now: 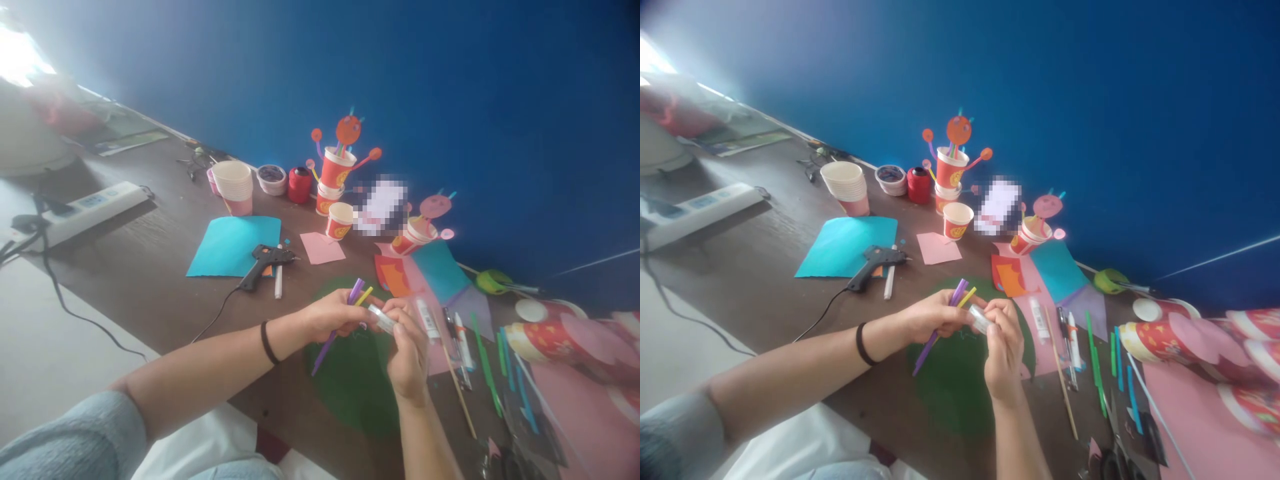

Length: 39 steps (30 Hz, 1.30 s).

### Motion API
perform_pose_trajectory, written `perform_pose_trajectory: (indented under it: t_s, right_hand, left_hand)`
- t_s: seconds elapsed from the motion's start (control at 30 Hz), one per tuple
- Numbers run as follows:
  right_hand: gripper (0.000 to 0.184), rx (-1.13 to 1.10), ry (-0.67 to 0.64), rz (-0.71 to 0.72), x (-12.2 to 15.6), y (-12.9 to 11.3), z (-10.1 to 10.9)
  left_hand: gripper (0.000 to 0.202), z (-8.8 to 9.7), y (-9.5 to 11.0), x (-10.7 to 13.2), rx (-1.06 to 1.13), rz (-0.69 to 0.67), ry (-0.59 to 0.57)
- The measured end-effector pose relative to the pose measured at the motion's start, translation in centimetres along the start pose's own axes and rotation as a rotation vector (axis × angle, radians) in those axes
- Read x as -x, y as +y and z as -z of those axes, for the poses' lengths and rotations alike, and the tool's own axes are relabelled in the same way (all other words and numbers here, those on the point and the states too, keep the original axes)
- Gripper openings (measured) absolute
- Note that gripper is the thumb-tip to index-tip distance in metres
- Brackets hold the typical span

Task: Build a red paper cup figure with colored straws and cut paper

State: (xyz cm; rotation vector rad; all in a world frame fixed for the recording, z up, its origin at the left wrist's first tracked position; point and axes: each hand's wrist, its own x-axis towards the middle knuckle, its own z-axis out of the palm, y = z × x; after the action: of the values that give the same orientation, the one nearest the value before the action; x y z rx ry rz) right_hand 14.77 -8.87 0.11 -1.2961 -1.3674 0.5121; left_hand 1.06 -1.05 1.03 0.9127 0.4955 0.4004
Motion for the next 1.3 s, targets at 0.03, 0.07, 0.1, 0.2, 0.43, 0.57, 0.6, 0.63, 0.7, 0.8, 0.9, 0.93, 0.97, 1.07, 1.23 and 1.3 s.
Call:
perform_pose_trajectory:
  t_s: [0.03,0.07,0.1,0.2,0.43,0.57,0.6,0.63,0.7,0.8,0.9,0.93,0.97,1.07,1.23,1.3]
  right_hand:
    - [0.027,0.012,0.006,-0.001,0.0,-0.1,-0.1]
    - [0.029,0.022,0.009,-0.009,0.0,-0.2,-0.1]
    - [0.030,0.027,0.011,-0.021,0.0,-0.2,-0.1]
    - [0.031,-0.008,0.041,-0.061,0.0,0.2,-0.1]
    - [0.036,-0.194,0.050,-0.121,-0.2,1.2,-0.1]
    - [0.033,-0.076,0.040,-0.092,0.0,0.9,0.3]
    - [0.032,-0.032,0.034,-0.080,0.0,0.8,0.4]
    - [0.032,0.006,0.020,-0.070,0.1,0.8,0.5]
    - [0.033,0.036,-0.001,-0.052,0.1,0.8,0.7]
    - [0.032,-0.054,0.008,-0.095,0.2,0.9,0.5]
    - [0.028,-0.267,-0.002,-0.279,0.2,1.0,0.0]
    - [0.027,-0.340,-0.010,-0.351,0.1,1.0,-0.2]
    - [0.028,-0.413,-0.010,-0.415,0.1,0.9,-0.3]
    - [0.028,-0.614,0.068,-0.567,-0.2,0.5,-0.7]
    - [0.035,-0.747,0.178,-0.735,-0.4,-0.1,-1.3]
    - [0.042,-0.752,0.187,-0.714,-0.4,-0.2,-1.6]
  left_hand:
    - [0.037,-0.1,0.0,0.0,-0.040,-0.009,0.017]
    - [0.035,-0.1,0.1,0.1,-0.072,-0.013,0.030]
    - [0.033,-0.2,0.1,0.1,-0.096,-0.012,0.032]
    - [0.029,-0.2,0.0,0.2,-0.110,0.007,-0.006]
    - [0.027,-0.2,-0.5,0.0,-0.055,0.023,-0.055]
    - [0.025,-0.6,-0.2,0.3,-0.124,0.011,-0.042]
    - [0.024,-0.7,-0.1,0.4,-0.143,0.016,-0.038]
    - [0.021,-0.8,0.0,0.5,-0.154,0.024,-0.036]
    - [0.017,-1.0,0.0,0.6,-0.146,0.042,-0.041]
    - [0.014,-1.2,-0.2,0.6,-0.115,0.069,-0.063]
    - [0.011,-1.3,-0.4,0.6,-0.092,0.080,-0.082]
    - [0.010,-1.3,-0.4,0.6,-0.087,0.076,-0.089]
    - [0.010,-1.2,-0.4,0.6,-0.082,0.069,-0.099]
    - [0.013,-1.1,-0.4,0.6,-0.081,0.048,-0.114]
    - [0.031,-0.9,-0.1,0.6,-0.095,0.053,-0.103]
    - [0.034,-0.8,0.0,0.5,-0.089,0.058,-0.112]
